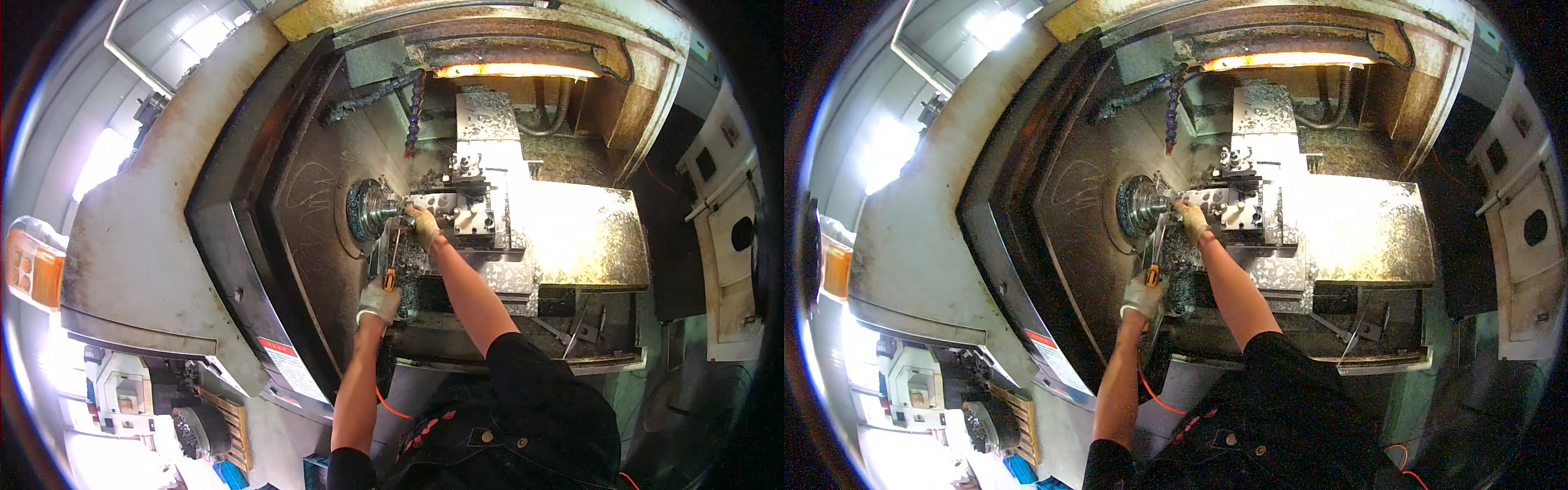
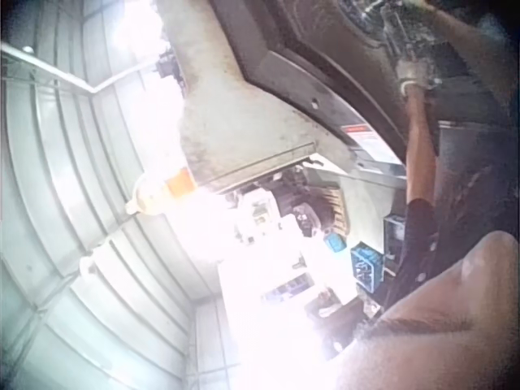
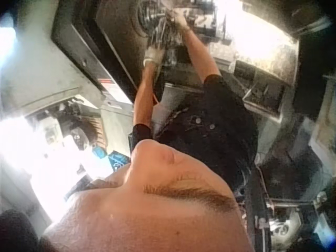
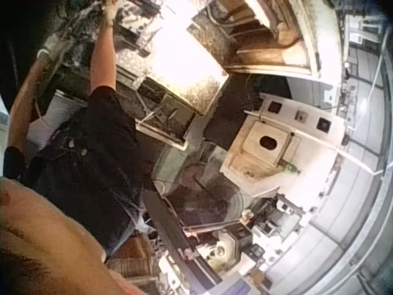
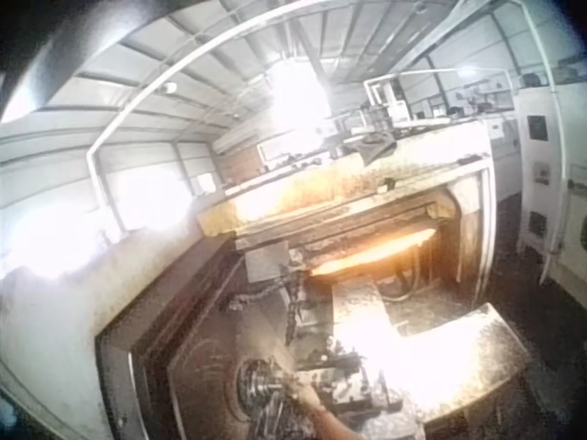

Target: The person operates a metalworking machine, repeatedly opening the safety door, inserting a metal ring into the chuck, and closing the door. They use a screwdriver to assist with the insertion and removal of the rings. The person also interacts with the machine's control panel.

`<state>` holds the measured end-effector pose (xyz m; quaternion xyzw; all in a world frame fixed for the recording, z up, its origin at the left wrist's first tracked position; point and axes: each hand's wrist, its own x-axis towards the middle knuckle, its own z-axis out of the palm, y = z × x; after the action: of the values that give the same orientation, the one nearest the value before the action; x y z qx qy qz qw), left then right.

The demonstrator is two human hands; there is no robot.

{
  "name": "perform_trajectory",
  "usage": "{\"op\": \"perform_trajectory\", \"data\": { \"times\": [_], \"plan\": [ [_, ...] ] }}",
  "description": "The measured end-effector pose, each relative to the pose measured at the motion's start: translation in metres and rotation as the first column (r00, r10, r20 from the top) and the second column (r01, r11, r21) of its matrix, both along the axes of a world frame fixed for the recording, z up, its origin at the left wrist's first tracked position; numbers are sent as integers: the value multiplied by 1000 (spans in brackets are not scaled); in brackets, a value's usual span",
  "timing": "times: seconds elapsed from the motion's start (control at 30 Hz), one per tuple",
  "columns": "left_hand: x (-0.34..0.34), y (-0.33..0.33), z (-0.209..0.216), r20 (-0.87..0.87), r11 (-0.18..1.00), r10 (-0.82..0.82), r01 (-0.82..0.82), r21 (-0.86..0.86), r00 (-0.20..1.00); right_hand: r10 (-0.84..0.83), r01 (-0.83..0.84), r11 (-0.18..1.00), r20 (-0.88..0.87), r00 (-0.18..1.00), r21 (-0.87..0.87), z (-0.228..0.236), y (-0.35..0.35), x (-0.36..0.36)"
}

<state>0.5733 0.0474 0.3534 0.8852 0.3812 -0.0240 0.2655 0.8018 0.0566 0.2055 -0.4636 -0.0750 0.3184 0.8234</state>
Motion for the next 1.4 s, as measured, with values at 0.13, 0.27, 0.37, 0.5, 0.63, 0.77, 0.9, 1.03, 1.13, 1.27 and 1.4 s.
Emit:
{"op": "perform_trajectory", "data": {
  "times": [0.13,0.27,0.37,0.5,0.63,0.77,0.9,1.03,1.13,1.27,1.4],
  "plan": [
    [2,7,-13,36,999,-3,4,-39,999,-55,47,991,66,996,122,-6,4,6],
    [-2,8,-3,-41,999,32,-32,11,999,-256,233,962,172,951,146,6,7,-12],
    [27,7,12,-203,984,-132,153,88,970,-94,78,990,135,986,116,-11,0,24],
    [34,21,13,-242,988,-50,83,130,969,9,7,972,-64,998,233,0,1,1],
    [39,25,14,-210,997,-58,66,31,976,10,-10,985,-2,1000,170,9,-2,5],
    [42,24,33,-178,998,-4,-7,-63,984,-44,30,993,112,993,117,17,-2,-3],
    [29,38,7,-106,994,-82,88,58,991,-84,112,993,413,907,-44,23,4,0],
    [-5,7,9,-10,997,35,-34,65,999,30,31,993,487,873,-116,20,2,8],
    [-62,-27,3,214,998,-7,22,-66,977,76,102,948,527,847,-301,7,-2,19],
    [-174,-69,48,189,950,-107,157,-271,976,154,95,886,482,862,-454,39,1,-6],
    [-275,-46,120,411,880,-466,459,122,784,178,277,824,689,702,-494,43,-12,10]
  ]
}}
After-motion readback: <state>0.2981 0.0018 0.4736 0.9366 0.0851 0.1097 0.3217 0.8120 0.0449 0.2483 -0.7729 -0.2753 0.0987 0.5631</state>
